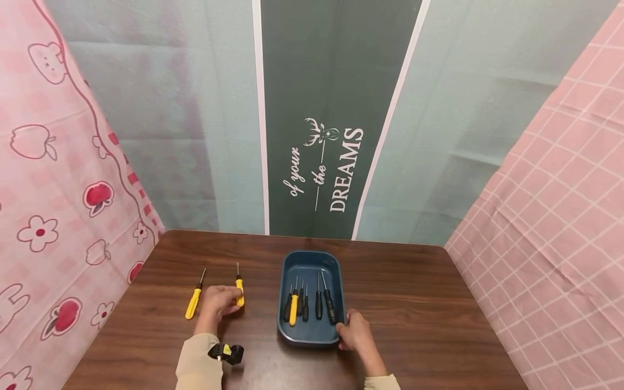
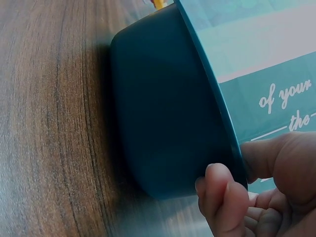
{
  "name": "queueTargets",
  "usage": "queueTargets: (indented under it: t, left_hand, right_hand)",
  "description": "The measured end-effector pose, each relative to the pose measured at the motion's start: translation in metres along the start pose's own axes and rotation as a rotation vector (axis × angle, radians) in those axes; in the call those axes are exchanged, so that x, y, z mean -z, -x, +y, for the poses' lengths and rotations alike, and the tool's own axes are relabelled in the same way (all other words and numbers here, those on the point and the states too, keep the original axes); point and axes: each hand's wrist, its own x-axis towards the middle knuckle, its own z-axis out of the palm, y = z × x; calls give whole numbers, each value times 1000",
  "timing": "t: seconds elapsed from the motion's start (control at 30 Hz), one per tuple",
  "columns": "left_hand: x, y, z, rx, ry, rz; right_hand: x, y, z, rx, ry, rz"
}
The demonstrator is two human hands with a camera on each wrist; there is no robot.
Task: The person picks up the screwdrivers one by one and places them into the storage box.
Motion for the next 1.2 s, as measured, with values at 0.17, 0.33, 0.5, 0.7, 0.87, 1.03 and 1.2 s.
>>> queueTargets:
  t: [0.17, 0.33, 0.5, 0.7, 0.87, 1.03, 1.2]
  left_hand:
    - [-7, 7, 4, -32, -5, -29]
    - [-16, 14, 6, -52, -34, -47]
    - [-27, 21, 9, -82, -37, -71]
    - [-39, 30, 14, -112, -50, -107]
    - [-49, 35, 15, -143, -56, -133]
    - [-58, 40, 16, -173, -57, -161]
    - [-66, 43, 18, -187, -58, -175]
  right_hand:
    - [0, 1, -1, -8, -20, 3]
    - [0, 0, 0, -15, -32, 2]
    - [0, -1, 1, -19, -43, -8]
    - [1, -1, 1, -13, -49, -7]
    - [1, -2, 2, -10, -50, -11]
    - [2, -2, 3, -12, -53, -12]
    - [3, -3, 1, -25, -56, -20]
